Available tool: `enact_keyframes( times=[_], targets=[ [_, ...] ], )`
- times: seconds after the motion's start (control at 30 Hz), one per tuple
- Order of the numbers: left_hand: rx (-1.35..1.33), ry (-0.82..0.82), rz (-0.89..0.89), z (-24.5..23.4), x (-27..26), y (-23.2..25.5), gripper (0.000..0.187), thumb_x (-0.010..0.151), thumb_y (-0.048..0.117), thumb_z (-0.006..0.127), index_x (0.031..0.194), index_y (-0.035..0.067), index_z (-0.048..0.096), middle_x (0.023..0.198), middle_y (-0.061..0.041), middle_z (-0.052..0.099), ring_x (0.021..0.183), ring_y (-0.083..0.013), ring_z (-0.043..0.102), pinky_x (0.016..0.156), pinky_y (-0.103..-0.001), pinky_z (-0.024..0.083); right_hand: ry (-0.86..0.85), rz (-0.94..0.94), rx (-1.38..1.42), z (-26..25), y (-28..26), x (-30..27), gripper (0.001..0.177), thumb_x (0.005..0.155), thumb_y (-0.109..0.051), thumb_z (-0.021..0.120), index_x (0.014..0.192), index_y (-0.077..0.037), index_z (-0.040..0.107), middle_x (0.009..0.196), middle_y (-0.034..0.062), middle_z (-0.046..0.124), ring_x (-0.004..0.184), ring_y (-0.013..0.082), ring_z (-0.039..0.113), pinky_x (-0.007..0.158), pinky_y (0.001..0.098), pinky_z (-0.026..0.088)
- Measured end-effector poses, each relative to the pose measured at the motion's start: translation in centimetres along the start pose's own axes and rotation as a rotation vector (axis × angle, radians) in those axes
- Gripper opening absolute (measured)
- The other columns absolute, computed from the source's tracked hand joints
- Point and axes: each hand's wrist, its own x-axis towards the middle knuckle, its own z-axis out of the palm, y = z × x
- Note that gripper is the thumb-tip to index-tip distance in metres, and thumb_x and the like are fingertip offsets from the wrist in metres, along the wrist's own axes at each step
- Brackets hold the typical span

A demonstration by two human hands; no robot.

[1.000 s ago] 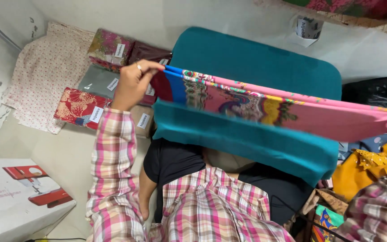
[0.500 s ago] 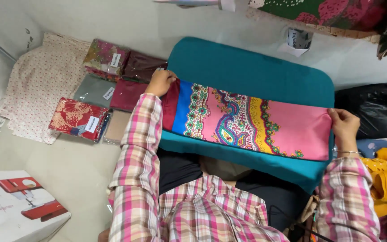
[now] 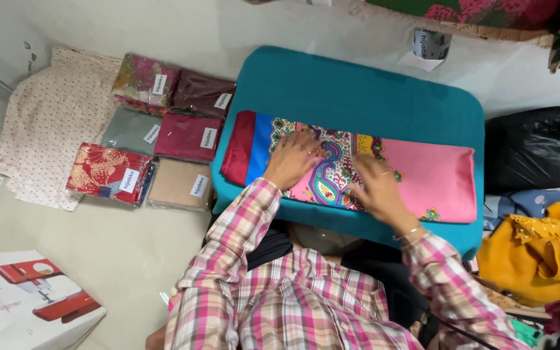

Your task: Folding fabric items and cleaning them with a lint roller

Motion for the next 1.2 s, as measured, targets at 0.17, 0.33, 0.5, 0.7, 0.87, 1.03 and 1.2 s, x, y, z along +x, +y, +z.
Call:
enact_keyframes(
  times=[0.17, 0.33, 0.5, 0.7, 0.87, 1.03, 1.2],
  targets=[
    [0.107, -0.035, -0.235, 2.9, -2.7, -4.9, 0.061, 0.103, 0.069, 0.032, 0.155, 0.037, 0.042, 0.163, -0.001, 0.038, 0.148, -0.0360, 0.037, 0.117, -0.067, 0.022, -0.176, 0.282, -0.222, -1.9, 0.1, -0.3, 0.072, 0.106, -0.066, 0.032, 0.156, -0.017, 0.048, 0.141, 0.0340, 0.057, 0.126, 0.0548, 0.057, 0.113, 0.0624, 0.037],
    [0.104, -0.014, -0.294, 1.6, -4.2, -8.1, 0.066, 0.105, 0.068, 0.029, 0.160, 0.031, 0.036, 0.167, -0.005, 0.031, 0.151, -0.0396, 0.030, 0.122, -0.057, 0.024, -0.012, 0.493, -0.413, -3.0, 13.9, -8.2, 0.071, 0.109, -0.055, 0.046, 0.159, -0.004, 0.047, 0.154, 0.0400, 0.041, 0.140, 0.0595, 0.040, 0.112, 0.0671, 0.035],
    [0.047, 0.026, -0.301, -0.2, -1.8, -1.9, 0.079, 0.099, 0.066, 0.052, 0.159, 0.016, 0.038, 0.165, -0.020, 0.029, 0.148, -0.0479, 0.032, 0.120, -0.063, 0.026, 0.147, 0.552, -0.640, -3.3, 20.8, -15.1, 0.084, 0.097, -0.057, 0.069, 0.149, 0.009, 0.058, 0.114, 0.0333, 0.063, 0.101, 0.0526, 0.066, 0.084, 0.0576, 0.054],
    [0.052, -0.016, 0.010, 9.2, -1.2, 4.7, 0.076, 0.095, 0.075, 0.038, 0.157, 0.031, 0.039, 0.168, -0.003, 0.029, 0.152, -0.0350, 0.031, 0.123, -0.056, 0.024, 0.021, 0.982, -0.149, -3.3, 25.1, -17.0, 0.050, 0.079, -0.063, 0.086, 0.106, -0.021, 0.079, 0.083, 0.0097, 0.074, 0.082, 0.0408, 0.073, 0.063, 0.0460, 0.054],
    [-0.846, -0.124, -0.043, 3.4, 0.2, 5.8, 0.083, 0.100, 0.070, 0.044, 0.154, 0.007, 0.044, 0.154, -0.021, 0.048, 0.149, -0.0395, 0.037, 0.125, -0.051, 0.025, 0.408, 0.980, 0.818, -4.0, 17.0, -8.5, 0.029, 0.085, -0.010, 0.080, 0.110, -0.012, 0.065, 0.088, 0.0016, 0.058, 0.075, 0.0146, 0.059, 0.062, 0.0292, 0.054],
    [-2.209, -0.139, -0.403, -1.9, -0.8, 4.8, 0.082, 0.100, 0.080, 0.036, 0.157, 0.021, 0.039, 0.155, -0.015, 0.041, 0.142, -0.0399, 0.036, 0.120, -0.055, 0.027, -0.265, 0.462, 1.017, -9.4, -7.0, 3.3, 0.071, 0.087, -0.006, 0.071, 0.151, -0.016, 0.042, 0.132, 0.0106, 0.060, 0.114, 0.0179, 0.060, 0.098, 0.0323, 0.048],
    [-2.457, 0.167, -0.837, 7.6, -3.3, -4.6, 0.054, 0.090, 0.037, 0.074, 0.136, 0.011, 0.063, 0.132, -0.019, 0.067, 0.121, -0.0381, 0.066, 0.109, -0.053, 0.049, -0.603, 0.296, 0.999, -6.8, -7.6, 4.5, 0.079, 0.088, 0.002, 0.064, 0.160, -0.010, 0.033, 0.172, 0.0167, 0.016, 0.138, 0.0445, 0.046, 0.105, 0.0505, 0.046]
  ],
)
